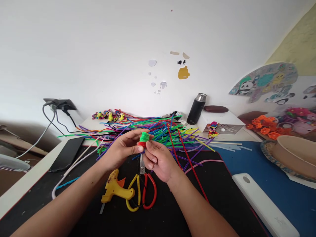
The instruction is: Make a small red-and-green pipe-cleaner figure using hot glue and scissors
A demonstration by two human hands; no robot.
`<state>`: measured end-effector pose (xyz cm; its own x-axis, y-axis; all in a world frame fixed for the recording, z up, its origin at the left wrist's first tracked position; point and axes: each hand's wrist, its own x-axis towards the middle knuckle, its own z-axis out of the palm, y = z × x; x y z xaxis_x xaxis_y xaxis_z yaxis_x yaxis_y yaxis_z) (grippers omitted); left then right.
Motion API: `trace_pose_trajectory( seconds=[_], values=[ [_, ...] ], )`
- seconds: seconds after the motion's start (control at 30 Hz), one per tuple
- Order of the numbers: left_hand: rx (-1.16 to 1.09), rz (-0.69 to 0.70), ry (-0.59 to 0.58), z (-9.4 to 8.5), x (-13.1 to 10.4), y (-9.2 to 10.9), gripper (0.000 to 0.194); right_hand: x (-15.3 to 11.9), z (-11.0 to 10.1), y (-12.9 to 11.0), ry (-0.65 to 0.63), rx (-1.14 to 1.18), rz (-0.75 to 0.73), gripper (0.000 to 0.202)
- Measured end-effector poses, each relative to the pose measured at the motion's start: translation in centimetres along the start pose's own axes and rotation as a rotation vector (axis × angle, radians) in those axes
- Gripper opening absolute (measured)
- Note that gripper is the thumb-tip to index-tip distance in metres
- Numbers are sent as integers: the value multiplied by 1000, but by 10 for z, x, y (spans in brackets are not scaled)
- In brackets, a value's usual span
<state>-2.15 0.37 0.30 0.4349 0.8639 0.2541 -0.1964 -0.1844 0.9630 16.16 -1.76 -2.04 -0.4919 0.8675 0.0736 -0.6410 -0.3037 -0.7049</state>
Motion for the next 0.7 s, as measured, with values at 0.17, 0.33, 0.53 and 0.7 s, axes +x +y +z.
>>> trace_pose_trajectory(
  seconds=[0.17, 0.33, 0.53, 0.7],
  values=[
    [532, 208, 113, -9, -3, 13, 55, 0, 2, -2, 110, -9, 5, 48],
    [872, 459, 131, -5, -8, 26, 28, 0, 2, -4, 144, -47, -7, 51],
    [1020, 525, 78, 2, -9, 32, 13, 1, 1, -4, 148, -66, -4, 50],
    [1068, 555, 56, 1, -10, 30, 17, 1, 1, -5, 136, -63, 1, 51]
  ],
)
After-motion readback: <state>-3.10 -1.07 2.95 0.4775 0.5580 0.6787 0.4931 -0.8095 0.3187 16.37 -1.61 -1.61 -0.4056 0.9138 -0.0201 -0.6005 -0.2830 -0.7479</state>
